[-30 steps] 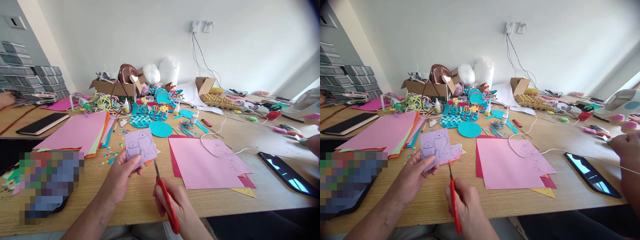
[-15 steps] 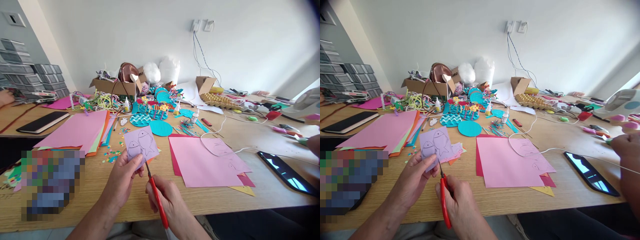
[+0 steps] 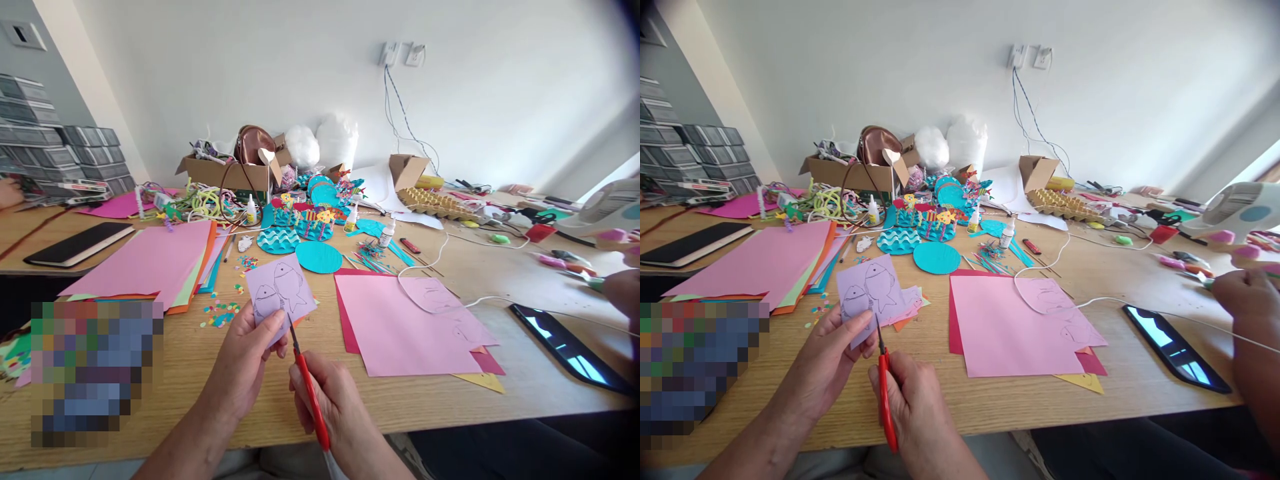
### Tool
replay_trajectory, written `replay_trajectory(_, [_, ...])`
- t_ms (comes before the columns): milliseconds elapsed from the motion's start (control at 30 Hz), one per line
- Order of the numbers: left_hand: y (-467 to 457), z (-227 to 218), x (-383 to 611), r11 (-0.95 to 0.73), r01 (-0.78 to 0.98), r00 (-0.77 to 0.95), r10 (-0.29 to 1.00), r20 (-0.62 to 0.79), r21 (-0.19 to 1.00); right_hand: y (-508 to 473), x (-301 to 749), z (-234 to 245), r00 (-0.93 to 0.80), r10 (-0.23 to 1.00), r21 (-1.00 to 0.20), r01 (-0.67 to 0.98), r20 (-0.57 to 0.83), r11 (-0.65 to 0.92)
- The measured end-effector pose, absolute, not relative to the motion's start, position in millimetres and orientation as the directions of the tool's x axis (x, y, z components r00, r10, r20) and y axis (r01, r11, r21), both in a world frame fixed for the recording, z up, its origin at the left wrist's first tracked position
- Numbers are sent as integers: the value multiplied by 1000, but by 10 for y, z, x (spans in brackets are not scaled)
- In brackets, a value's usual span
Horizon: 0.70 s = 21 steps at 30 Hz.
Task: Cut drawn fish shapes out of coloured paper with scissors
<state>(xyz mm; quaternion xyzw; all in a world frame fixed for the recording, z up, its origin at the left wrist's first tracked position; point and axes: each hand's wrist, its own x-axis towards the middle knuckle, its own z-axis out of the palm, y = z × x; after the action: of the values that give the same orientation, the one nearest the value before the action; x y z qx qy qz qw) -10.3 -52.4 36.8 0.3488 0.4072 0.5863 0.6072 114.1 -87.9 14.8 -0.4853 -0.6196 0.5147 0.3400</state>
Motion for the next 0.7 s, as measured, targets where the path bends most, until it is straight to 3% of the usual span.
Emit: replay_trajectory(700, [-564, 336, -69, 105, -428, 19, 994, -108, 898, -907, 1107, 191, -288, 943, -984, 116, -165, -137])
